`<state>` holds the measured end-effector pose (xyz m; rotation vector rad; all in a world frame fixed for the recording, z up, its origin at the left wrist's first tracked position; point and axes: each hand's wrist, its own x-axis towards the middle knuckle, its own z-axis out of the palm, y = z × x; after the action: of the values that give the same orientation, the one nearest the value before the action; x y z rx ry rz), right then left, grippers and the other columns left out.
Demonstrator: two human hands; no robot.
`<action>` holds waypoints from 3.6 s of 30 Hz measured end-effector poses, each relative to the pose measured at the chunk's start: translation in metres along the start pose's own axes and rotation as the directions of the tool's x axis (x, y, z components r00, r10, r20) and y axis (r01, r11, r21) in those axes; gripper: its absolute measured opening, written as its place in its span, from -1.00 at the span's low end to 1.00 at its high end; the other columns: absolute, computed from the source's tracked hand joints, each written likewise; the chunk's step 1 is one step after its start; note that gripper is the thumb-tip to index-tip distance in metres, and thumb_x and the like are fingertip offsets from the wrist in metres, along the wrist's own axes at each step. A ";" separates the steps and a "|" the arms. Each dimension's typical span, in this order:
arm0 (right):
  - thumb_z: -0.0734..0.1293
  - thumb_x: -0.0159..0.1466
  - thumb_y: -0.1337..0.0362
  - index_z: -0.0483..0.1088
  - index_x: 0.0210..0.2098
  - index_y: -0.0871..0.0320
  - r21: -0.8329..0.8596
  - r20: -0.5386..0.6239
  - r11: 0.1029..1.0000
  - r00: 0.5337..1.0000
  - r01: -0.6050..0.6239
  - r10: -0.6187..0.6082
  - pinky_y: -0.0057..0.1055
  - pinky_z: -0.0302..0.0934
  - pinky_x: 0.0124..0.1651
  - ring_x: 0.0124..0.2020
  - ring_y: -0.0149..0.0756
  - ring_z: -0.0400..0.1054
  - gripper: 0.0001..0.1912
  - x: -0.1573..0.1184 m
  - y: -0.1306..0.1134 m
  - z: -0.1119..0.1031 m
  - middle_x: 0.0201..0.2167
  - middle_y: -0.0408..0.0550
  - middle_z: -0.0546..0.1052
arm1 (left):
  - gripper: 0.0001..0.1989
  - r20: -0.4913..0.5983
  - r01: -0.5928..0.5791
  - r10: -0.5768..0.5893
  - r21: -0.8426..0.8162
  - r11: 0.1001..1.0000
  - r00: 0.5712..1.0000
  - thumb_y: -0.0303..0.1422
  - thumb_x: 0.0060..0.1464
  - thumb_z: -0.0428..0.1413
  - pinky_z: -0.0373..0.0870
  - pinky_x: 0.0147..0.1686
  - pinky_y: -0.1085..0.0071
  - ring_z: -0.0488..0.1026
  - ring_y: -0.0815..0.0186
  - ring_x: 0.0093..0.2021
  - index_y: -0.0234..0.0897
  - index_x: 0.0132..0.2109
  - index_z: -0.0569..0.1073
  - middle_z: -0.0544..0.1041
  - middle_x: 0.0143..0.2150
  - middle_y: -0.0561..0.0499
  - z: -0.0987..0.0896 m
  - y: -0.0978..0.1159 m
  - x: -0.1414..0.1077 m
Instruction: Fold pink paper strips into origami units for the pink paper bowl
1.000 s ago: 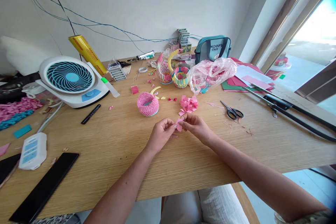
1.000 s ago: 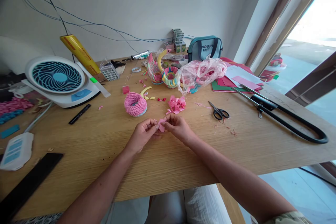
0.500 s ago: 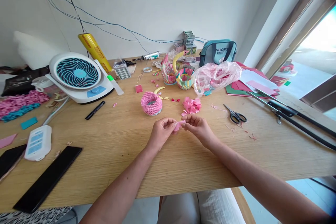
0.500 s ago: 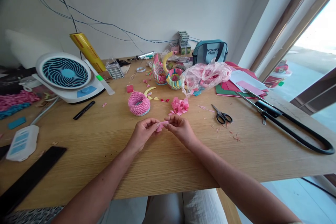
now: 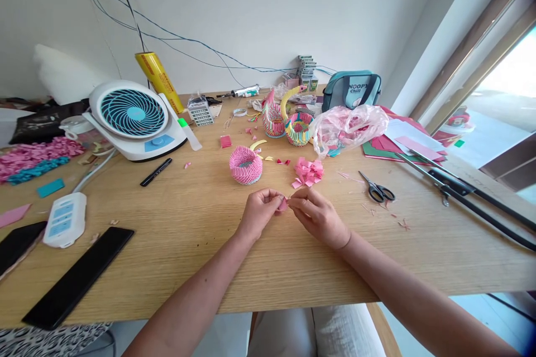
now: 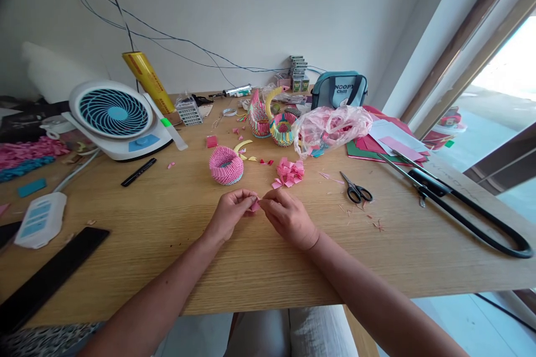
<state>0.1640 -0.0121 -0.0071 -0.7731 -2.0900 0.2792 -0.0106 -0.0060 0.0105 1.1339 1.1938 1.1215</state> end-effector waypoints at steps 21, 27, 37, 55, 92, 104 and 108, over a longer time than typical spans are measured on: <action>0.17 0.35 0.46 0.34 -0.06 0.19 -0.306 0.106 0.924 0.972 0.231 -0.208 -0.34 0.38 -0.17 -0.20 -0.24 0.39 -0.78 -0.003 0.008 -0.001 -0.19 0.10 0.45 | -0.74 0.067 -0.004 0.006 -0.028 1.000 0.998 -0.20 -0.07 0.23 0.47 -0.42 0.45 0.39 0.41 -0.43 -0.35 -0.43 0.45 0.47 -0.48 0.04 -0.001 0.004 -0.002; 0.18 0.35 0.42 0.37 -0.13 0.14 -0.092 0.104 0.992 0.992 0.084 -0.074 -0.33 0.35 -0.15 -0.20 -0.26 0.38 -0.82 -0.001 0.005 -0.001 -0.20 0.06 0.43 | -0.80 0.042 -0.120 0.116 0.089 0.989 0.992 -0.27 -0.01 0.17 0.39 -0.43 0.51 0.38 0.44 -0.46 -0.35 -0.41 0.46 0.47 -0.49 0.05 -0.005 -0.009 0.007; 0.29 0.27 0.10 0.43 -0.32 0.19 0.467 0.273 0.695 0.837 -0.546 0.474 -0.40 0.24 -0.27 -0.33 -0.29 0.37 -0.74 0.010 0.007 0.005 -0.38 -0.06 0.50 | -0.81 0.150 -0.212 0.185 0.191 0.958 0.971 -0.29 0.03 0.16 0.28 -0.47 0.52 0.33 0.44 -0.51 -0.35 -0.40 0.46 0.43 -0.51 0.07 -0.007 -0.015 0.009; 0.29 0.24 0.09 0.37 -0.44 0.20 0.355 0.276 0.718 0.801 -0.599 0.532 -0.48 0.01 -0.45 -0.51 -0.43 0.16 -0.71 0.007 0.011 0.007 -0.54 -0.18 0.38 | -0.76 0.218 -0.123 0.100 0.095 0.988 0.971 -0.22 0.01 0.20 0.35 -0.46 0.52 0.33 0.44 -0.48 -0.34 -0.40 0.44 0.42 -0.49 0.06 -0.005 -0.012 0.006; 0.46 0.06 -0.05 0.31 -0.43 0.13 0.736 0.309 0.359 0.757 -0.574 0.576 -0.43 0.23 -0.36 -0.48 -0.42 0.30 -0.59 0.009 0.008 0.013 -0.51 -0.19 0.43 | -0.90 0.135 -0.290 0.257 0.390 0.874 0.957 -0.33 0.04 0.07 0.31 -0.51 0.57 0.30 0.40 -0.46 -0.26 -0.36 0.43 0.38 -0.46 0.09 0.002 -0.011 -0.004; 0.40 0.13 -0.08 0.33 -0.37 0.13 0.726 0.305 0.399 0.783 -0.560 0.542 -0.43 0.22 -0.36 -0.48 -0.41 0.31 -0.60 0.010 0.005 0.013 -0.51 -0.19 0.42 | -0.85 0.179 -0.237 0.191 0.294 0.926 0.965 -0.27 0.07 0.08 0.36 -0.59 0.60 0.32 0.41 -0.41 -0.26 -0.36 0.34 0.35 -0.41 0.09 0.001 -0.013 -0.005; 0.40 0.14 -0.08 0.32 -0.38 0.13 0.736 0.320 0.364 0.766 -0.572 0.557 -0.42 0.24 -0.36 -0.50 -0.40 0.33 -0.59 0.009 0.005 0.013 -0.54 -0.18 0.45 | -0.77 0.200 -0.213 0.170 0.214 0.953 0.965 -0.21 0.04 0.14 0.38 -0.58 0.56 0.32 0.41 -0.44 -0.29 -0.38 0.37 0.37 -0.44 0.08 -0.002 -0.014 0.000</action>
<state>0.1512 -0.0016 -0.0111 -0.8585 -1.3340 1.5305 -0.0120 -0.0077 -0.0036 1.5273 1.1111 1.0155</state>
